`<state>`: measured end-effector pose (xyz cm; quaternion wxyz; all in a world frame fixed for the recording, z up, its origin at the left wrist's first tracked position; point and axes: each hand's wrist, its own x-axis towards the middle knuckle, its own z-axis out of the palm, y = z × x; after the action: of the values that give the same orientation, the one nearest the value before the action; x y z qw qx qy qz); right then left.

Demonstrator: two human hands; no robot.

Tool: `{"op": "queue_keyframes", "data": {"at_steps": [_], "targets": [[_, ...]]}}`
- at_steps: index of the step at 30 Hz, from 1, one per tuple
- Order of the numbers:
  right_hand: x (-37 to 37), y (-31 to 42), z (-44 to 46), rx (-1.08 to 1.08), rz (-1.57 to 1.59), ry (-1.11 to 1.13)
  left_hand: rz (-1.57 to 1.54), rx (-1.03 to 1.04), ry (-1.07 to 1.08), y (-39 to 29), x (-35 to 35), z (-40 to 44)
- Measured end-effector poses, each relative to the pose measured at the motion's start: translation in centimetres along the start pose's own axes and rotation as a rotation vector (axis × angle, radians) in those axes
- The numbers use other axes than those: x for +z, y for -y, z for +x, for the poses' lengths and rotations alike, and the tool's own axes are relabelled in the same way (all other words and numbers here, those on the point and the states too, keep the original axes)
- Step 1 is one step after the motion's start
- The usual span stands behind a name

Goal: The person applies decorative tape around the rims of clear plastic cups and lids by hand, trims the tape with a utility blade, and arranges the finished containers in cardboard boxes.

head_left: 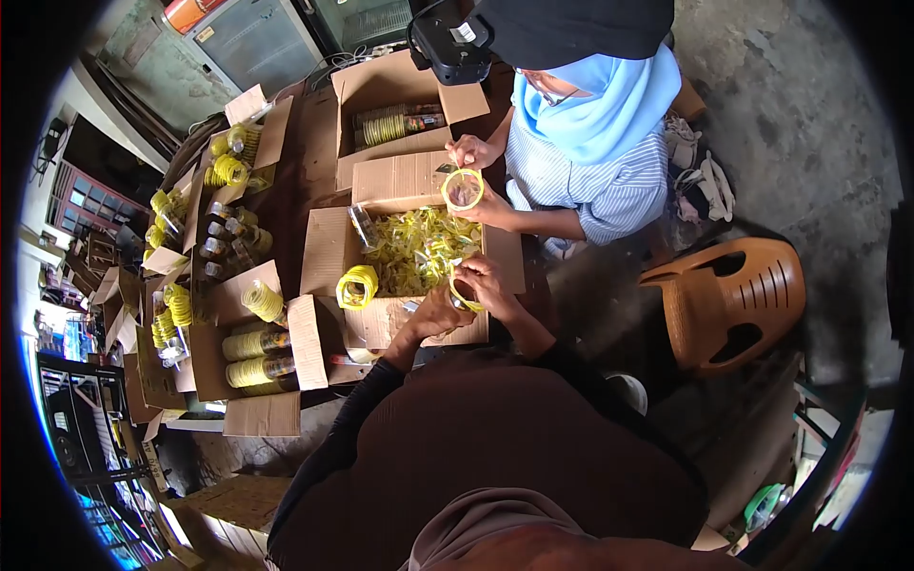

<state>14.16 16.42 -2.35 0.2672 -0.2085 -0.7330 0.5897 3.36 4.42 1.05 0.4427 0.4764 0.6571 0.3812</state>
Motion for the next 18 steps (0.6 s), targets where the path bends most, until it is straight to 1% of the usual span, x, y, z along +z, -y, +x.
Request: {"op": "queue_keyframes", "data": {"at_steps": [2,3,4,5,6,8,9,11,12,14,15,16,17,18], "targets": [[0.5,-1.3,0.2,0.008,0.090,-0.070,0.035,-0.017,-0.022,-1.3,0.4,0.1],[0.6,-1.4,0.3,0.006,0.093,-0.062,0.136,-0.021,-0.092,-1.2,0.7,0.3],[0.7,-1.5,0.3,0.109,0.184,-0.055,0.238,-0.026,-0.162,-0.9,0.9,0.4],[0.8,-1.6,0.4,0.212,0.275,-0.047,0.274,0.002,-0.218,0.0,1.3,0.5],[1.0,-2.2,0.5,0.212,0.278,-0.035,0.273,-0.005,-0.227,0.2,1.4,0.4],[1.5,-3.3,0.7,0.360,0.511,-0.022,0.287,0.003,-0.300,0.7,1.8,0.3],[1.7,-3.3,0.7,0.362,0.511,-0.009,0.285,0.011,-0.323,0.8,2.0,0.4],[2.1,-3.1,0.6,0.387,0.664,-0.038,0.280,-0.015,-0.339,1.1,2.1,0.2],[2.0,-3.1,0.7,0.388,0.663,-0.025,0.277,-0.034,-0.343,0.9,2.1,0.1],[1.6,-3.3,1.0,0.450,0.717,0.097,0.285,-0.063,-0.353,1.6,2.2,-0.3],[1.7,-2.7,1.2,0.451,0.715,0.112,0.296,-0.086,-0.351,1.6,2.0,-0.5],[1.9,-2.2,1.4,0.231,0.349,0.042,0.294,-0.091,-0.366,1.6,1.8,-0.6],[2.0,-1.6,1.5,0.006,-0.015,-0.026,0.216,-0.035,-0.359,1.7,1.7,-0.7],[2.1,-1.7,1.6,0.006,-0.015,-0.008,0.138,0.018,-0.349,1.6,1.5,-1.0]]}}
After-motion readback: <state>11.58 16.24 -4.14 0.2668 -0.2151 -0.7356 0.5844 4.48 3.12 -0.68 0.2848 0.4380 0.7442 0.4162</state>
